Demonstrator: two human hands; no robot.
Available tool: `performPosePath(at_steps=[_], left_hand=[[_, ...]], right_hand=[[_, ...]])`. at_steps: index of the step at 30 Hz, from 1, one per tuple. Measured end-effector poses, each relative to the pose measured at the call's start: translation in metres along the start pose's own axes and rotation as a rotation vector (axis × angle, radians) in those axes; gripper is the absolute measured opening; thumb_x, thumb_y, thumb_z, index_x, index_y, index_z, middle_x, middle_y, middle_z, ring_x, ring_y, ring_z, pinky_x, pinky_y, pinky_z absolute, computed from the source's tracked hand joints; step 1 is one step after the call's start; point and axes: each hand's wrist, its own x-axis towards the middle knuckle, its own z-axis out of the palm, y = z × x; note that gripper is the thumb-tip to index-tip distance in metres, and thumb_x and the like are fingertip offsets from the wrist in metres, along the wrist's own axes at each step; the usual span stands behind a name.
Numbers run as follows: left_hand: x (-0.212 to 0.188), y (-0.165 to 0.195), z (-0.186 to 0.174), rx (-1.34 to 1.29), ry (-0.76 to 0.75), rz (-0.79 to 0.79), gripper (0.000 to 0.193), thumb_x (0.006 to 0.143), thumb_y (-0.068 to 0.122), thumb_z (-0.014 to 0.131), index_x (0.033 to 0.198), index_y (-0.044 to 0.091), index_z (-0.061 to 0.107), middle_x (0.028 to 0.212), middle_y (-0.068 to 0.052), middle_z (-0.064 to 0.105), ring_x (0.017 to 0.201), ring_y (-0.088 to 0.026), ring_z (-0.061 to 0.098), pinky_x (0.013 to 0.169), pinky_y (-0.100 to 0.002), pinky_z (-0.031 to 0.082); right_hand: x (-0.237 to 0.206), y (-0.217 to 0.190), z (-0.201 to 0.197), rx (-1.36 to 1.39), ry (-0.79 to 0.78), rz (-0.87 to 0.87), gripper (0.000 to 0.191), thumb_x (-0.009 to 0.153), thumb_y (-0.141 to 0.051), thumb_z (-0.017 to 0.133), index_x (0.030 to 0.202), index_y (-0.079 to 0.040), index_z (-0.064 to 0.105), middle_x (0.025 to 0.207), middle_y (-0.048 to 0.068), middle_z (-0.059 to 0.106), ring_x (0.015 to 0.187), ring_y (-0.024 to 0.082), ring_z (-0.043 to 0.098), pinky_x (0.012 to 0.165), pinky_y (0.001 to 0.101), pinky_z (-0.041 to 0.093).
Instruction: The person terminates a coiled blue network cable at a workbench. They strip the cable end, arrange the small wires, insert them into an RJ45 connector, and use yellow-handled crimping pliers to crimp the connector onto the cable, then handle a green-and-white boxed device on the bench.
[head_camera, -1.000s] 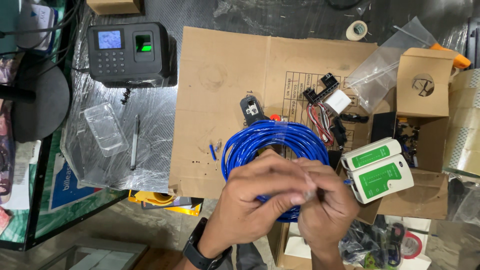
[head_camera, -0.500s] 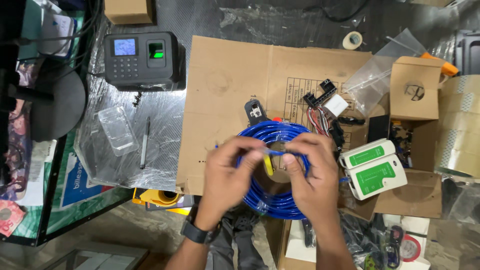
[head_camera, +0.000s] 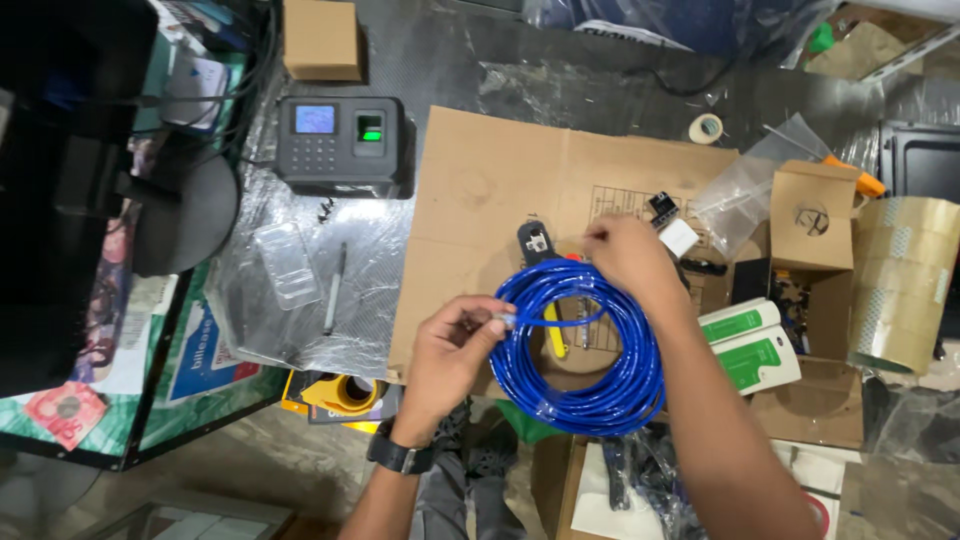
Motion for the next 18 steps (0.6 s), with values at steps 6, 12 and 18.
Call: performPosePath(at_steps=[6,12,18], left_hand=[[0.004,0.001,0.001,-0.05,0.001,-0.078,0.02,0.097,-0.001,0.067,0.116,-0.001,0.07,0.111,-0.005,0.075,0.093,-0.009,0.065,0.084,-0.027,0.055],[0.016,0.005,-0.001,-0.029,-0.06,-0.118,0.018,0.098,0.003,0.068,0.116,-0.001,0.07,0.108,-0.007,0.075,0.098,-0.01,0.067,0.088,-0.027,0.055],[0.024,0.009,-0.001,-0.031,-0.134,-0.111,0.019,0.099,0.004,0.067,0.117,-0.001,0.067,0.111,-0.008,0.073,0.102,-0.011,0.067,0.091,-0.027,0.054]], right_hand=[[0.038,-0.056,-0.002,-0.42,-0.477,0.152,0.049,0.078,-0.042,0.083,0.097,0.003,0.077,0.1,0.025,0.073,0.097,0.038,0.073,0.089,0.0435,0.056],[0.04,-0.064,-0.002,-0.491,-0.482,0.061,0.038,0.078,-0.031,0.08,0.095,0.002,0.079,0.097,0.026,0.071,0.096,0.04,0.071,0.084,0.0453,0.057],[0.04,-0.046,-0.006,-0.241,-0.506,-0.181,0.013,0.081,-0.015,0.071,0.087,-0.004,0.076,0.083,0.02,0.072,0.081,0.037,0.071,0.075,0.0445,0.054]])
